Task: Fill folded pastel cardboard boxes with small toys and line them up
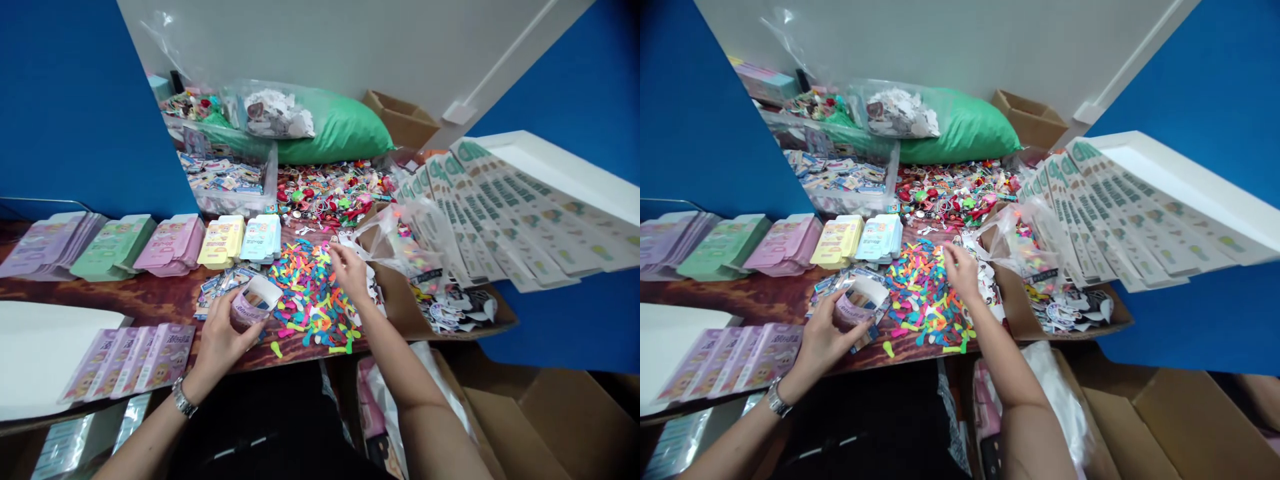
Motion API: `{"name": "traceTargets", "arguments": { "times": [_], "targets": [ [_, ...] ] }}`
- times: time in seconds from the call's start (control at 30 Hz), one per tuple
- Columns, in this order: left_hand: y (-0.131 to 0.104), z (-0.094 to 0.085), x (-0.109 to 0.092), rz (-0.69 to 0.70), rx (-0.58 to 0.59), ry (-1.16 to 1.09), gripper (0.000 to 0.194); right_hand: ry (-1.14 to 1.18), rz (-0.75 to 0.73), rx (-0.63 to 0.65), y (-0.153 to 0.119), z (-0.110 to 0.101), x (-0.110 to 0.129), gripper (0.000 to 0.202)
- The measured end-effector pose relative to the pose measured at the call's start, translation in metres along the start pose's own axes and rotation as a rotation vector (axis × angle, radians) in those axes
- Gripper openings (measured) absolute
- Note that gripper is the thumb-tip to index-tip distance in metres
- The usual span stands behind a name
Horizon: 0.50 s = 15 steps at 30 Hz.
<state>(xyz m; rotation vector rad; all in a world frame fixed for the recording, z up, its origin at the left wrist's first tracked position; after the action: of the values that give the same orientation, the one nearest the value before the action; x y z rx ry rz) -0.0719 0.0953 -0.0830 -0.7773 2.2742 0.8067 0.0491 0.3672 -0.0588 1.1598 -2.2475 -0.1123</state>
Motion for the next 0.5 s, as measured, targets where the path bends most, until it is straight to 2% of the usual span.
{"name": "traceTargets", "arguments": {
  "times": [0.03, 0.1, 0.2, 0.33, 0.5],
  "targets": [
    [-0.001, 0.001, 0.0, -0.009, 0.006, -0.005, 0.064, -0.21, 0.086, 0.09, 0.011, 0.003, -0.028, 0.035],
    [-0.002, 0.004, -0.002, -0.021, 0.025, -0.019, 0.065, -0.32, 0.149, 0.16, 0.028, 0.006, -0.069, 0.032],
    [-0.003, 0.008, -0.004, -0.012, 0.037, -0.034, 0.067, -0.387, 0.187, 0.235, 0.036, 0.015, -0.1, 0.023],
    [-0.004, 0.007, 0.0, -0.023, 0.041, -0.029, 0.069, -0.412, 0.195, 0.247, 0.029, 0.02, -0.103, 0.017],
    [-0.006, 0.002, 0.009, -0.044, 0.034, -0.021, 0.07, -0.343, 0.164, 0.22, 0.029, 0.009, -0.093, 0.031]
  ]
}}
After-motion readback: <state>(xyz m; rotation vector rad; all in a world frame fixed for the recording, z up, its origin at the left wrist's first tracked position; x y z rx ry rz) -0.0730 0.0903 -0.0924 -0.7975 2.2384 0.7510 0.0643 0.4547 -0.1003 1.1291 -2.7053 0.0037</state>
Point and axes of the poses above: each hand's wrist, its own y-axis towards the middle knuckle, its own z-axis out of the palm, x = y × z, the point moved 6 cm from there along y, towards the middle knuckle, and after that the axes turned 1 degree about -y, right-handed, at the moved point
